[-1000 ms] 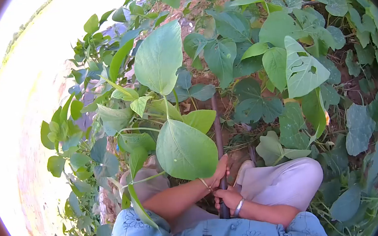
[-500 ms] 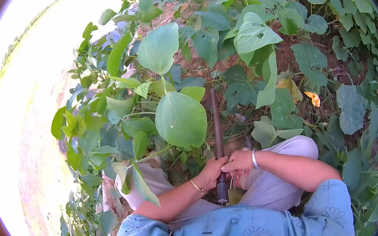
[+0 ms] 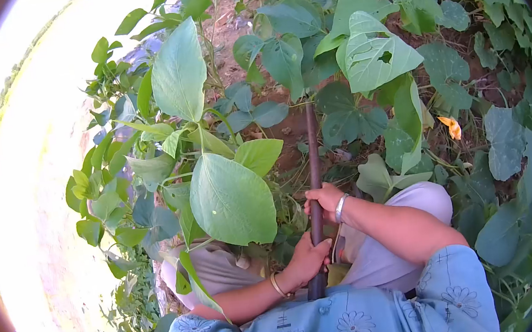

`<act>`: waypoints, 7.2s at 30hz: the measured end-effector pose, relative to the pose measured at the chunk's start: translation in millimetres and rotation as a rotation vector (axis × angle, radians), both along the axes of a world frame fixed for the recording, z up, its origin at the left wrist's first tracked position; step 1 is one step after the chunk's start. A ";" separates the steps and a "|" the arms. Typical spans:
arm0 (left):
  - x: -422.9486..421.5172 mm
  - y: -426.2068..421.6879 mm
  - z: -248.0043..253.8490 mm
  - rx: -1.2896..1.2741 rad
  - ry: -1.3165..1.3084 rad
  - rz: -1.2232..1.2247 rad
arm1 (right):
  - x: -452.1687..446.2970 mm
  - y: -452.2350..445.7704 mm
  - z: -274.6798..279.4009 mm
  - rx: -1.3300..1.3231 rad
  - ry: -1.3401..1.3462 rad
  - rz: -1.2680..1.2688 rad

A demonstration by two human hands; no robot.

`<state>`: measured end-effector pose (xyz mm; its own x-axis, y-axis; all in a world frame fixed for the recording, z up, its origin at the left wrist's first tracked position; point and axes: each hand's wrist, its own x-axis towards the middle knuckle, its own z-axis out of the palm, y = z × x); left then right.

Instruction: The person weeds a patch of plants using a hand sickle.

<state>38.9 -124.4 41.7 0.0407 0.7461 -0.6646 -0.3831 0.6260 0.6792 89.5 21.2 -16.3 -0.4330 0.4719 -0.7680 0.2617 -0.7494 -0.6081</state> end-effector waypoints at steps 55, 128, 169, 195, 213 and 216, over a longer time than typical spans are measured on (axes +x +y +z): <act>-15.9 -24.5 21.1 0.200 0.396 0.030 | -75.2 47.8 21.8 0.986 -0.259 0.239; 7.8 0.1 -10.2 0.112 -0.066 0.035 | -46.8 19.4 -16.3 0.074 -0.308 0.055; -16.3 51.3 -20.8 0.004 -0.115 0.043 | -46.6 46.4 18.1 0.460 -0.087 -0.153; -26.2 58.0 -29.4 0.188 -0.022 0.103 | -62.3 44.7 71.1 0.511 0.173 -0.139; 18.9 -0.5 -32.1 -0.169 -0.562 0.092 | -20.9 -6.1 -25.2 0.110 -0.385 -0.004; 13.6 6.7 -25.7 -0.070 -0.559 0.114 | -28.2 5.4 9.5 0.104 -0.297 -0.096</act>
<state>52.5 -117.8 16.0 0.3221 0.7212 -0.6133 -0.7396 0.5961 0.3125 61.3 26.6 -6.8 -0.1470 0.5823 -0.7996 0.3701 -0.7173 -0.5904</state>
